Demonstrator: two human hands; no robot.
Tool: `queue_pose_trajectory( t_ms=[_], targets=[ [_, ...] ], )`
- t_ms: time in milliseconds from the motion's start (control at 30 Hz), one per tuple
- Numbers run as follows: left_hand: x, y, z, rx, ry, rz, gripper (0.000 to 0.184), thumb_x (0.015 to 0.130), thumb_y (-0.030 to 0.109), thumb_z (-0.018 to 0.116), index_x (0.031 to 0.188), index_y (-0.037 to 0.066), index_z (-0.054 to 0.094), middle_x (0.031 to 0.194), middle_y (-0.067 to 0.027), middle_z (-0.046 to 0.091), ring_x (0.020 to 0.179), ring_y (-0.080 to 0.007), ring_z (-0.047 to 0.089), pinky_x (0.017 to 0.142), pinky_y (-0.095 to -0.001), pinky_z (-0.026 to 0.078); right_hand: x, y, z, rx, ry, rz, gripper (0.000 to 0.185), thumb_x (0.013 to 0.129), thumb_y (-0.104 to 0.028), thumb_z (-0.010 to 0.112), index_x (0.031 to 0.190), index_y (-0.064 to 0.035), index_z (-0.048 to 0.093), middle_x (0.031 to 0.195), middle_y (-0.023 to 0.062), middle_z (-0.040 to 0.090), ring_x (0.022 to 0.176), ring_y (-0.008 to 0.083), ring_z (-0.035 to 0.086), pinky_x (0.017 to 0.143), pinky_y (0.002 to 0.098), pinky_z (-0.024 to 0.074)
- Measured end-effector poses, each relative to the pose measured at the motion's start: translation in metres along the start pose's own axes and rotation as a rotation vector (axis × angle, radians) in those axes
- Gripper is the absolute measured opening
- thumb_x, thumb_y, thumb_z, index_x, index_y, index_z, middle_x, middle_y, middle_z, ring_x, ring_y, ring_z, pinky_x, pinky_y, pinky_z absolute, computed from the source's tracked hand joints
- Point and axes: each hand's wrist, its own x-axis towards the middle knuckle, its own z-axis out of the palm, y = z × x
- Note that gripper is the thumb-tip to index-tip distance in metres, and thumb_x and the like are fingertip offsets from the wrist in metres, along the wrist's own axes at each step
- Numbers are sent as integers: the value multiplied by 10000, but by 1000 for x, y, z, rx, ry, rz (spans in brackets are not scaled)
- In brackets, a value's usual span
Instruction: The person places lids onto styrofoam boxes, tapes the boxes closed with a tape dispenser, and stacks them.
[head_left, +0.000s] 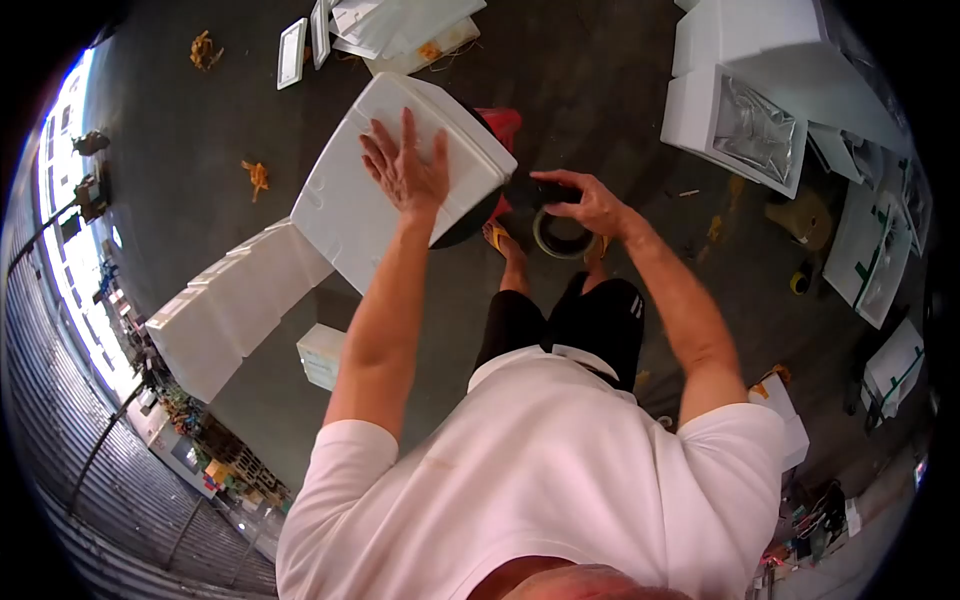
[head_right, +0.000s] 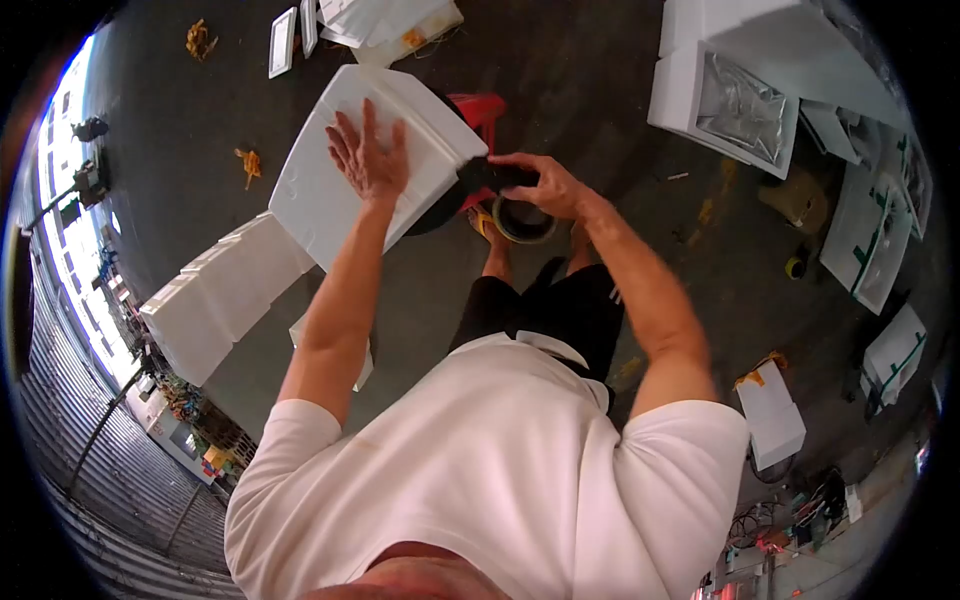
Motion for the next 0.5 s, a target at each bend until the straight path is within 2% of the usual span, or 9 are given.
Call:
queue_pose_trajectory(
  t_ms=[33, 100, 167, 233, 267, 300, 333, 433, 500],
  targets=[
    [2, 2, 4, -7, -5, -4, 667, 898, 577, 526, 1478, 280, 384, 1579, -197, 185, 1458, -427, 102, 1166, -533, 85, 7, 4, 9, -4, 1, 8, 529, 815, -62, 688, 1328, -78, 563, 1301, 85, 594, 1256, 182, 495, 1087, 318, 347],
    [28, 12, 14, -17, 91, -265, 677, 912, 596, 478, 1490, 263, 361, 1567, -226, 197, 1456, -438, 100, 1164, -538, 94, 37, 10, 18, 131, 309, -225, 488, 820, -36, 687, 1297, -63, 586, 1260, 86, 607, 1099, 152, 581, 948, 294, 464],
    [44, 3, 22, -8, 132, -341, 714, 905, 567, 484, 1498, 197, 341, 1541, -265, 231, 1433, -480, 132, 1156, -562, 101, 92, 0, 18, 284, 338, -194, 467, 814, -25, 680, 1273, -59, 603, 1218, 87, 632, 1082, 144, 588, 895, 279, 487],
    [47, -26, 27, 68, 123, -60, 716, 915, 517, 494, 1501, 143, 322, 1530, -283, 238, 1422, -499, 148, 1152, -576, 102, 146, -24, 9, 253, 298, -105, 479, 779, -82, 728, 1245, -52, 620, 1161, 94, 658, 1079, 135, 591, 852, 274, 500],
    [29, -40, 11, -18, 71, 273, 686, 926, 453, 505, 1494, 113, 328, 1523, -293, 242, 1408, -514, 172, 1145, -589, 113, 176, -29, 5, 158, 283, -116, 489, 760, -137, 753, 1228, -60, 635, 1129, 93, 672, 1059, 136, 601, 858, 275, 496],
    [8, -48, 6, -64, 43, 362, 647, 927, 413, 519, 1482, 120, 359, 1520, -280, 259, 1402, -511, 193, 1140, -589, 130, 205, -34, -1, 63, 283, -131, 504, 740, -192, 779, 1212, -69, 650, 1096, 91, 685, 1038, 137, 611, 863, 275, 492],
    [0, -45, 1, -53, 39, 342, 627, 927, 413, 518, 1473, 136, 382, 1528, -260, 261, 1410, -495, 194, 1144, -579, 130, 230, -36, -7, -125, 237, -200, 489, 791, -221, 742, 1251, -93, 638, 1123, 30, 675, 1001, 122, 601, 907, 265, 457],
    [4, -47, -4, -75, -4, 216, 596, 928, 428, 513, 1459, 172, 418, 1543, -219, 263, 1426, -462, 184, 1155, -555, 120, 243, -49, 1, -181, 112, -182, 483, 815, -246, 722, 1256, -72, 627, 1097, 51, 684, 962, 136, 611, 875, 260, 470],
    [18, -47, 1, -108, 2, 125, 585, 929, 442, 508, 1453, 193, 432, 1551, -199, 261, 1436, -446, 175, 1162, -540, 110, 221, -27, -7, -310, -141, -219, 502, 828, -216, 707, 1294, -70, 595, 1012, 67, 690, 909, 111, 613, 806, 270, 503]
  ],
)
